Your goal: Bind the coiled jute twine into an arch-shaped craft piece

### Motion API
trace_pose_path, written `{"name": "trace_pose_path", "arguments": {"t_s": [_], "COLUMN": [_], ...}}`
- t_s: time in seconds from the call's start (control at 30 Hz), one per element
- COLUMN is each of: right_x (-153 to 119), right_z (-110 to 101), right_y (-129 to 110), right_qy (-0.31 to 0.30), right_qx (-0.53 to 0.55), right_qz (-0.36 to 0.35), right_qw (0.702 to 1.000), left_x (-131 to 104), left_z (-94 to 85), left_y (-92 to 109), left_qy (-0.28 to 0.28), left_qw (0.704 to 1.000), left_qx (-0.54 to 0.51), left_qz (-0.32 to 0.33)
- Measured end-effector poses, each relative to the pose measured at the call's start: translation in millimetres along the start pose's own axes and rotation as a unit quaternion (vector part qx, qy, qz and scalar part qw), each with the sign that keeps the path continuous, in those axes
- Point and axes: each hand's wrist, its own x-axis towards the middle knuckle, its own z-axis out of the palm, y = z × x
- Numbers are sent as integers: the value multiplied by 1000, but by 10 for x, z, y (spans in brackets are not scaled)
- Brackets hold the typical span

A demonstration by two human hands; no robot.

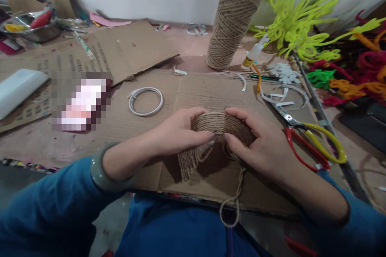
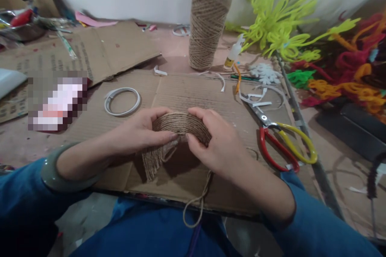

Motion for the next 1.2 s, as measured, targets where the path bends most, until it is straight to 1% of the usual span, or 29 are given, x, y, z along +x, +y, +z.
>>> {"name": "trace_pose_path", "arguments": {"t_s": [0.13, 0.23, 0.33, 0.4, 0.47, 0.53, 0.6, 0.67, 0.83, 0.93, 1.0, 1.07, 1.13, 1.2], "right_x": [-4, 4, -3, -17, -31, -37, -35, -31, -28, -23, -15, 1, 25, 54], "right_z": [-5, -30, -75, -99, -107, -93, -66, -36, -17, -47, -74, -100, -123, -137], "right_y": [-6, 30, 83, 109, 117, 106, 84, 62, 39, 66, 95, 116, 116, 93], "right_qy": [2, -19, -47, -48, -40, -33, -27, -22, -30, -42, -52, -54, -42, -37], "right_qx": [0, 39, 103, 145, 161, 145, 121, 118, 145, 133, 145, 201, 283, 337], "right_qz": [-4, 11, 59, 102, 125, 119, 95, 85, 121, 108, 102, 134, 191, 236], "right_qw": [1000, 999, 992, 983, 978, 982, 988, 989, 982, 984, 983, 969, 939, 911], "left_x": [-2, 6, 21, 29, 31, 29, 24, 16, -9, -13, -5, 9, 21, 28], "left_z": [16, 20, -1, -25, -43, -45, -33, -16, 11, 14, 11, 3, -8, -20], "left_y": [5, 16, 23, 22, 20, 20, 21, 23, 26, 22, 17, 11, 6, 2], "left_qy": [7, 13, 16, 22, 30, 35, 35, 36, 29, 25, 31, 42, 52, 54], "left_qw": [1000, 1000, 999, 999, 999, 999, 999, 999, 999, 999, 999, 998, 996, 996], "left_qx": [8, -4, -21, -24, -24, -23, -23, -21, -8, -16, -32, -54, -72, -68], "left_qz": [-2, -21, -25, -21, -17, -15, -12, -11, -21, -21, -22, -14, -2, 8]}}
